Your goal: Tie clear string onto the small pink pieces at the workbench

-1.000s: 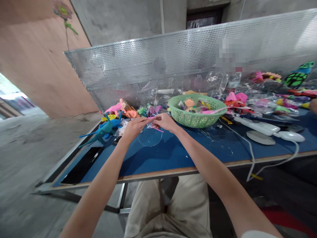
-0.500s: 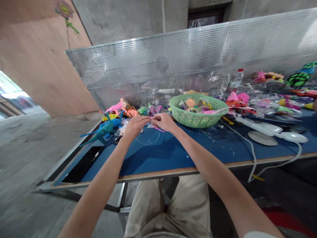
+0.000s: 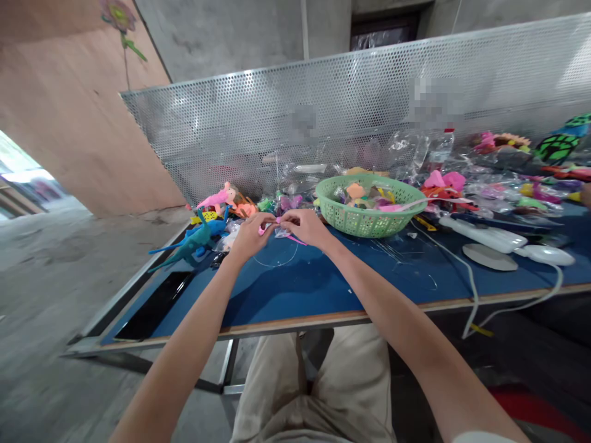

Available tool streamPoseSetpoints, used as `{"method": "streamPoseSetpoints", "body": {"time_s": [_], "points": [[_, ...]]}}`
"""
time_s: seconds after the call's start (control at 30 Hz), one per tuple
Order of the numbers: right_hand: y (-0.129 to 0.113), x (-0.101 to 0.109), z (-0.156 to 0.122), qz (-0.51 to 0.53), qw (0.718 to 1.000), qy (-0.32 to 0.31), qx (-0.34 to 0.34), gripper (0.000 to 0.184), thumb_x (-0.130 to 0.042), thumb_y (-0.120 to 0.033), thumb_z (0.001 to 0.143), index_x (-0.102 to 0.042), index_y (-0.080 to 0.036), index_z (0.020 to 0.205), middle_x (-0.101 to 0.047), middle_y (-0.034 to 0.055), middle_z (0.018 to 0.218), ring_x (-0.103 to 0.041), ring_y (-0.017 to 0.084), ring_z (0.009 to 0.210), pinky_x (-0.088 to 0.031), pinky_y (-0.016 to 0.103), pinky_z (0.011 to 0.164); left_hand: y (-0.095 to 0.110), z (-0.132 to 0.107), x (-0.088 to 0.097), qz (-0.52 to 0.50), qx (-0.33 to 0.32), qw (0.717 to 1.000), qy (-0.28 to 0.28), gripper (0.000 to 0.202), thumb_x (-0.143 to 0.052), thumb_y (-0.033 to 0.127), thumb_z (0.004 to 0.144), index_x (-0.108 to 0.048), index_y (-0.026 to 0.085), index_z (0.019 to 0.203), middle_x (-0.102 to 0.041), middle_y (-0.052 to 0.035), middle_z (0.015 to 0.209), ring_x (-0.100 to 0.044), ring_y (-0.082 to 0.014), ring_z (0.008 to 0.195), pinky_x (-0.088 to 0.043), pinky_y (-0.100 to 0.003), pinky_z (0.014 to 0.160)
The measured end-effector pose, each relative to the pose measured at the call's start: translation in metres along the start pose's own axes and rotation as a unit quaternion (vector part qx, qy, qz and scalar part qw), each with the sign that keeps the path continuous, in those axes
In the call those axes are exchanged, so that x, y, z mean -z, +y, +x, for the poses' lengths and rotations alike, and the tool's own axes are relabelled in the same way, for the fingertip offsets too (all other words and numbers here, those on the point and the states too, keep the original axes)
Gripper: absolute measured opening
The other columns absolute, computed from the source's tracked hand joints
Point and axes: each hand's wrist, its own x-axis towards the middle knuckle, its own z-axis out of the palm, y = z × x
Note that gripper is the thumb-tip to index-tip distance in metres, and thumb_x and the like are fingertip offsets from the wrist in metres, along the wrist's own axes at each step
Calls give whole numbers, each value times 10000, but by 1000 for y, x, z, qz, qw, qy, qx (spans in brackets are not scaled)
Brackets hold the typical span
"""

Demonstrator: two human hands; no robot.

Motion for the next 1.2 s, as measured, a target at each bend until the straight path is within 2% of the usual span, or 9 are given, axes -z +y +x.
{"method": "streamPoseSetpoints", "body": {"time_s": [0.1,0.2,0.43,0.6,0.8,0.93,1.2], "points": [[-1,1,0,0,1000,-4,1,168,-630,-310,881,-744,-190,911,-713,38,757,-657,178,703,-510,308,709,2,0,1,-32,31,999,3,198,-599,351,963,-654,191,1067,-729,-66,1003,-684,-178,871,-517,-297,805],[-1,2,1,12,1000,-18,-11,141,-634,-294,872,-727,-190,888,-706,37,762,-654,176,711,-512,305,709,4,1,2,-43,34,998,-13,171,-607,349,957,-686,202,995,-741,-42,915,-681,-169,813,-503,-283,763],[6,5,3,129,989,-58,-45,137,-675,-282,854,-675,-193,959,-699,34,806,-646,150,685,-539,294,690,4,2,4,-84,49,995,-27,197,-595,369,958,-685,194,971,-740,-44,909,-676,-167,820,-494,-279,758],[4,7,3,187,977,-66,-84,162,-718,-290,817,-687,-183,935,-710,36,809,-641,135,679,-541,287,699,6,2,4,-84,43,995,-27,186,-591,359,960,-674,193,964,-728,-39,896,-662,-165,823,-485,-279,767],[1,9,3,197,974,-59,-90,211,-790,-318,753,-696,-177,879,-700,22,756,-642,131,676,-533,272,677,9,3,6,-119,63,991,-24,174,-616,340,938,-692,193,993,-720,-33,883,-650,-154,791,-490,-270,751],[3,10,3,210,971,-72,-87,230,-798,-361,760,-698,-177,853,-691,16,726,-650,137,676,-543,287,704,8,3,8,-181,99,977,-59,210,-622,370,931,-707,194,1007,-733,-32,883,-666,-155,786,-498,-258,715],[9,10,4,250,962,-69,-84,256,-793,-409,770,-687,-188,845,-723,37,806,-668,145,726,-551,292,737,4,3,8,-209,125,968,-63,265,-582,399,950,-697,176,1032,-736,-37,842,-650,-150,732,-475,-254,651]]}}
